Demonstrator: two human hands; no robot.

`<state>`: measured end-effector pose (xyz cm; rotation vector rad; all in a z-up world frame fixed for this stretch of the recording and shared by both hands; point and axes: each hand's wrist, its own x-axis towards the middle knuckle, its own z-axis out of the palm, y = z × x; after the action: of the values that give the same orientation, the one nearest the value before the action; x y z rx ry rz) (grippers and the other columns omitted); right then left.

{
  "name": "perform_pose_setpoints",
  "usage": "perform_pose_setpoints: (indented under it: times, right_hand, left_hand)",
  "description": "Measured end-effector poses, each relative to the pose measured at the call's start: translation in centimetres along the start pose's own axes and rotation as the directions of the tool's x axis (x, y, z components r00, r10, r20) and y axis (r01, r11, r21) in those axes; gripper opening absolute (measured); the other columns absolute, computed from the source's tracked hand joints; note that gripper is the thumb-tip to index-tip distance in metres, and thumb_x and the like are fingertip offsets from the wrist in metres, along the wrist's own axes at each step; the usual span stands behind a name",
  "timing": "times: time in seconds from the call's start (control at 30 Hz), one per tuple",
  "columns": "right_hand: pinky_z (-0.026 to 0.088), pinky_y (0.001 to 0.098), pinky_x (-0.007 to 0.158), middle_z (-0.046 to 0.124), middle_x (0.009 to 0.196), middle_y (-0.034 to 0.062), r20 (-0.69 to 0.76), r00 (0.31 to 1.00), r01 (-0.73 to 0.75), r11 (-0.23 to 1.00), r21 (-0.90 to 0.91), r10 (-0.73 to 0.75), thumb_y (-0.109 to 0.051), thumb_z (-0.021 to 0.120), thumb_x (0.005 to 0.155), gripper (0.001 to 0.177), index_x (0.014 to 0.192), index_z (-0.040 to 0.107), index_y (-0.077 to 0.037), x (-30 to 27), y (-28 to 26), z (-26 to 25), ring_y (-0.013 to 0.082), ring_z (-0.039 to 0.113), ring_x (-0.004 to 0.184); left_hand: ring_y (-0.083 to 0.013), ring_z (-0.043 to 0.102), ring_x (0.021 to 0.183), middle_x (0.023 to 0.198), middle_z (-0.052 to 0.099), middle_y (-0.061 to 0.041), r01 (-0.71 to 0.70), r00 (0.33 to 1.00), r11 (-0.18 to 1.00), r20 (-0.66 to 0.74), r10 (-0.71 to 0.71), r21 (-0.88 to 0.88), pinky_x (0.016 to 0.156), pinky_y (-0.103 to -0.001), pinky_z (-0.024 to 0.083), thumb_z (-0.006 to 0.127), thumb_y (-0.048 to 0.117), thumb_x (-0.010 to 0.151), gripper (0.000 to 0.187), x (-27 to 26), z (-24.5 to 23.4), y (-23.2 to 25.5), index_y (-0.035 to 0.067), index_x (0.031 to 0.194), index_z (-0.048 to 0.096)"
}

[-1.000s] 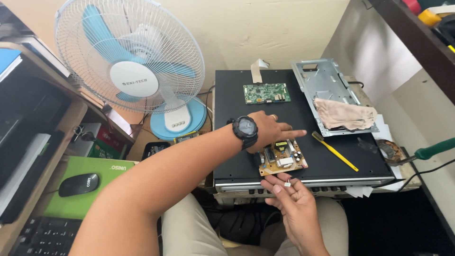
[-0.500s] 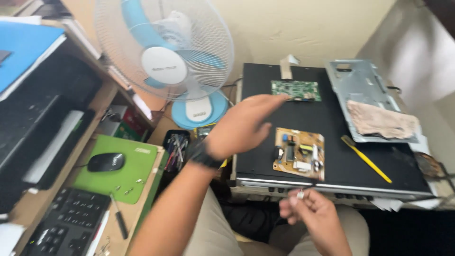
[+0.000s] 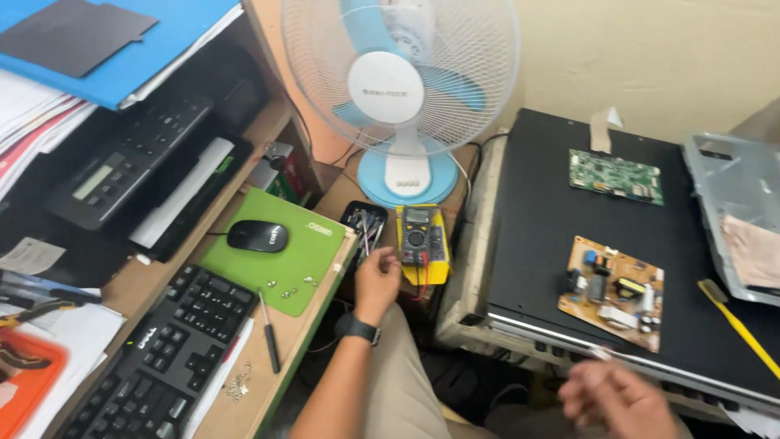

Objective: The person wipes a small circuit board with a cloth, then uses a multimeter to test components on the board.

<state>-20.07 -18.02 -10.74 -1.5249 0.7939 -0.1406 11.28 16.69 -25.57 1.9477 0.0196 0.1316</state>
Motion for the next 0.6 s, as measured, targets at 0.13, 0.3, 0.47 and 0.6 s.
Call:
perform_pose_setpoints:
  times: [0.13,0.3,0.47,0.6]
  right_hand:
    - [0.07,0.0462,0.075,0.107,0.09,0.0323,0.173,0.954,-0.18,0.93,-0.322,0.244,-0.005,0.089,0.099,0.02,0.11,0.098,0.008,-0.8,1.7,6.4,0.0394,0.092,0.072]
    - [0.069,0.0234,0.092,0.096,0.112,-0.0056,0.635,0.772,0.287,0.888,-0.358,0.007,-0.037,0.088,0.099,0.035,0.128,0.09,-0.019,-0.2,5.7,16.0,0.0018,0.082,0.098]
    - [0.056,0.0417,0.117,0.076,0.143,0.0094,0.415,0.817,0.561,0.714,-0.418,-0.4,-0.029,0.079,0.1,0.06,0.156,0.065,-0.014,4.0,3.8,29.1,0.0269,0.073,0.134]
    - [0.032,0.0635,0.133,0.042,0.176,0.0237,0.196,0.853,0.508,0.688,-0.517,-0.483,-0.023,0.075,0.103,0.08,0.174,0.041,-0.011,9.4,4.3,34.6,0.0464,0.036,0.166]
  left_hand:
    - [-0.028,0.084,0.108,0.119,0.087,-0.011,-0.012,1.0,1.0,-0.012,0.012,-0.002,0.098,-0.043,0.065,0.073,0.017,0.096,0.036,2.3,2.5,-2.5,0.009,0.129,0.082]
    - [-0.0422,0.072,0.12,0.131,0.066,-0.017,-0.221,0.954,0.97,0.227,0.194,0.1,0.105,-0.054,0.058,0.061,0.005,0.108,0.042,6.3,3.0,0.7,0.013,0.143,0.083]
    - [-0.048,0.076,0.106,0.138,0.064,-0.017,-0.245,0.922,0.937,0.358,0.147,0.248,0.091,-0.056,0.062,0.072,0.01,0.108,0.031,8.6,3.8,0.3,0.02,0.132,0.089]
    - [-0.0415,0.079,0.104,0.14,0.067,-0.014,-0.305,0.919,0.933,0.318,0.235,0.191,0.092,-0.049,0.065,0.079,0.007,0.103,0.03,9.2,4.1,-0.9,0.022,0.125,0.091]
